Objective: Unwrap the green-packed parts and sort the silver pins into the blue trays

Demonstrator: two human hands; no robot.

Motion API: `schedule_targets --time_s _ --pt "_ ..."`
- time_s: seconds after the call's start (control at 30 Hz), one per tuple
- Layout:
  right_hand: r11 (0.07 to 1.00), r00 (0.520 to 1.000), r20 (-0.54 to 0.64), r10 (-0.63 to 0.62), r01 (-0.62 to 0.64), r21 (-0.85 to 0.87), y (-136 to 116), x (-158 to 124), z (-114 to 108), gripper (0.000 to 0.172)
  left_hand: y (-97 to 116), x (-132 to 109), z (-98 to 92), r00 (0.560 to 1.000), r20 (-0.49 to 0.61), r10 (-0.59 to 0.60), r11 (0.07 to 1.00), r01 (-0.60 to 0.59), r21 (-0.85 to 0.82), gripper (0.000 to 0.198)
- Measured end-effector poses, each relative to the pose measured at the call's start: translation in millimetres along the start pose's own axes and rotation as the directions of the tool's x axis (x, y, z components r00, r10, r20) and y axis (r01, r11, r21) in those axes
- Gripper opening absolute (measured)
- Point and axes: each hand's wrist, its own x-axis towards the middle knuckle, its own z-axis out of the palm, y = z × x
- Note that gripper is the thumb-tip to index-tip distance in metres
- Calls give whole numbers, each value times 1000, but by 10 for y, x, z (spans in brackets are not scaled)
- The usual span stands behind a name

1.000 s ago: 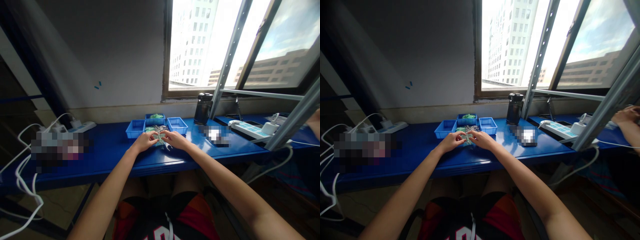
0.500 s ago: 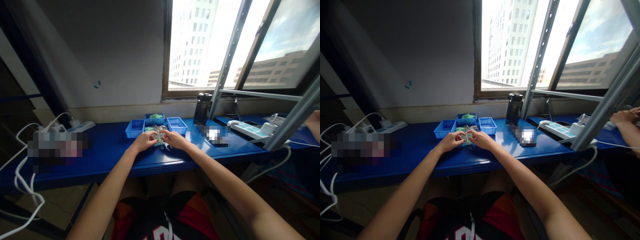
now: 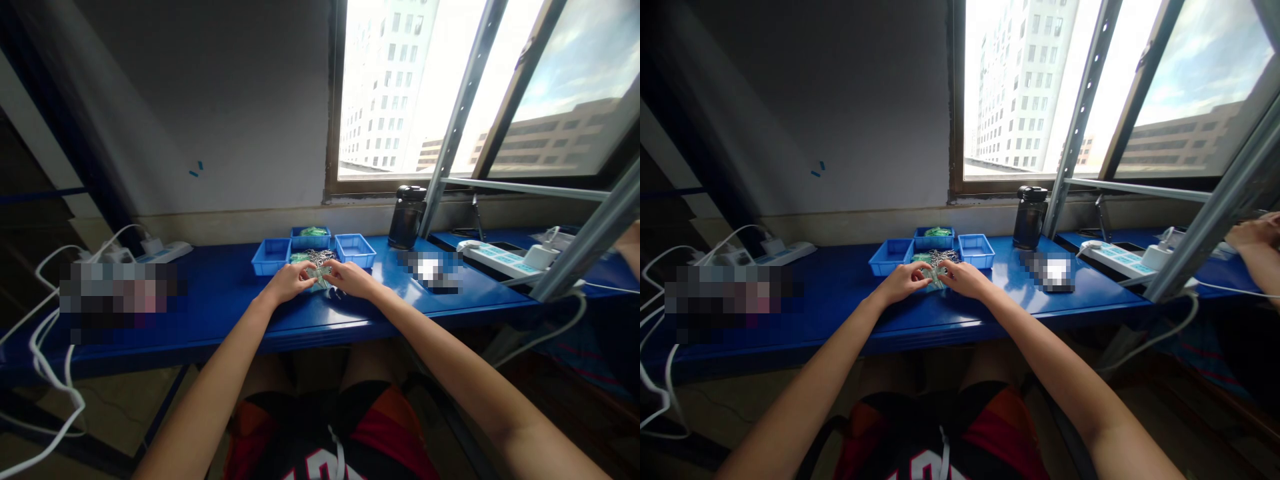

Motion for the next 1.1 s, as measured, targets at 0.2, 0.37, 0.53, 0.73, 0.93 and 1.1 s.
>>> schedule_targets --time_s 0.2,0.37,0.53,0.73,0.93,1.1 --pt "1000 1000 -8 -14 14 0 -13 -1 -9 29 11 -3 -6 1000 1 -1 1000 1 -5 35" --pt "998 998 -47 -51 50 -27 -1 -1 1 24 38 -6 -16 1000 -14 10 1000 -10 -5 35" --pt "996 984 -157 -87 82 -35 14 -7 0 18 80 -11 -38 997 -76 9 1000 -10 -9 38" --pt "997 919 -389 -69 51 -56 33 -37 -18 20 111 -21 -55 998 -61 8 992 -16 -128 43" --pt "995 913 -402 -74 39 -93 44 -38 -14 19 102 -15 -43 997 -77 -27 980 11 -199 51" --pt "994 927 -362 -100 78 -73 28 -32 -12 16 96 -7 -35 994 -97 -52 968 26 -251 52"
